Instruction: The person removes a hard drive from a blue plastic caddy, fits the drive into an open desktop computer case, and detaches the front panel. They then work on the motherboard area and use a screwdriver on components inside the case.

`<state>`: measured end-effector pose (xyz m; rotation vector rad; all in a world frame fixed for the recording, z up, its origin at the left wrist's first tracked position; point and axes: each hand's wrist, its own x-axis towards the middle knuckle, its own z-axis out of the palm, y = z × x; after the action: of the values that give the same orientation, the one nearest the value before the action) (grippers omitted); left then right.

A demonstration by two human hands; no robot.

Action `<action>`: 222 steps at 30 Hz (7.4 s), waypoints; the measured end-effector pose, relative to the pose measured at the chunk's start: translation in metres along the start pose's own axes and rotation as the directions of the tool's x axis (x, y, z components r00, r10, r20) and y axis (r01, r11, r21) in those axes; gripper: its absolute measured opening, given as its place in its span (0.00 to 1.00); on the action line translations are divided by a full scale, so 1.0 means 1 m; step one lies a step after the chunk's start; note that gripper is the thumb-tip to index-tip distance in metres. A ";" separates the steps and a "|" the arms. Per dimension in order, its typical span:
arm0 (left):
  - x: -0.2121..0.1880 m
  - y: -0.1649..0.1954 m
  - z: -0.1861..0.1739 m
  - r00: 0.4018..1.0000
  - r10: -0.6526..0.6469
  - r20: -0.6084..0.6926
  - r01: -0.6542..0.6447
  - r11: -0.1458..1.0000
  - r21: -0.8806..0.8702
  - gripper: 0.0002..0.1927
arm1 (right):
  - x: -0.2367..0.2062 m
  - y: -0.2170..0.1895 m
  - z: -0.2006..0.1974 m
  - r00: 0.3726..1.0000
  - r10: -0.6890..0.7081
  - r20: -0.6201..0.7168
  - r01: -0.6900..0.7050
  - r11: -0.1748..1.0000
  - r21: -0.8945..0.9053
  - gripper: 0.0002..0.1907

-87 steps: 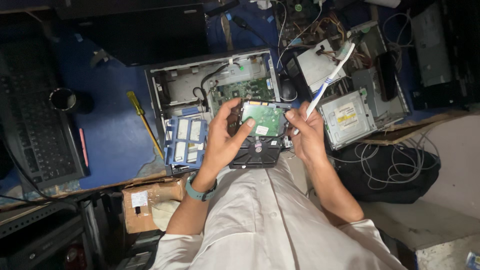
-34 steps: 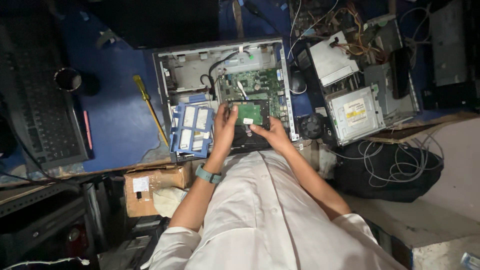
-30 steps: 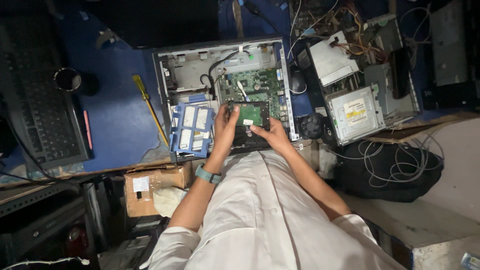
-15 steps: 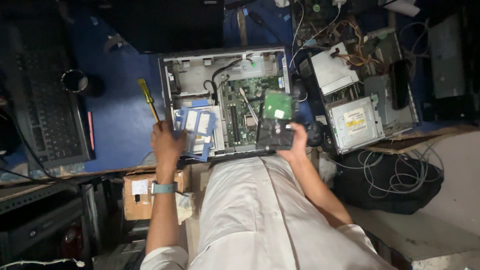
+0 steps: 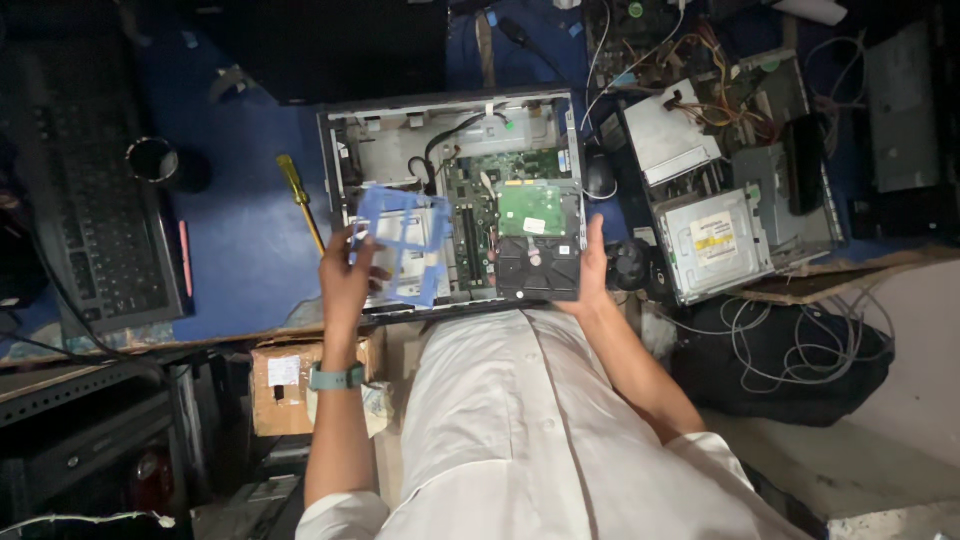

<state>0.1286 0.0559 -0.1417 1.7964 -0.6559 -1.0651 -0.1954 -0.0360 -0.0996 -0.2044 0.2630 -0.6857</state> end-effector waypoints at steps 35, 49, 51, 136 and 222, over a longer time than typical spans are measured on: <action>-0.041 0.023 0.136 0.859 0.389 0.334 -0.090 0.756 -0.648 0.39 | 0.011 -0.010 0.056 0.783 -0.620 0.052 0.038 -0.037 -0.999 0.52; -0.054 0.013 0.146 0.828 0.504 0.246 -0.339 0.799 -0.497 0.41 | 0.023 -0.010 0.056 0.799 -0.601 0.008 0.045 0.046 -0.998 0.50; -0.055 0.011 0.149 0.850 0.467 0.242 -0.298 0.806 -0.511 0.42 | 0.024 -0.009 0.055 0.799 -0.602 -0.009 0.022 0.044 -0.999 0.49; -0.058 0.053 0.118 0.846 0.462 0.265 -0.294 0.820 -0.491 0.40 | -0.006 0.008 0.039 0.732 -0.678 0.072 0.425 0.371 -0.826 0.20; -0.010 0.069 0.136 0.889 0.177 0.422 0.083 0.845 -0.528 0.30 | 0.043 -0.064 0.025 0.751 -0.640 -0.163 0.364 0.607 -0.706 0.34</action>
<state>0.0057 -0.0263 -0.1040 1.0391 -0.5944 -1.4875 -0.1941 -0.1092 -0.0664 -0.8359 0.8751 -1.2157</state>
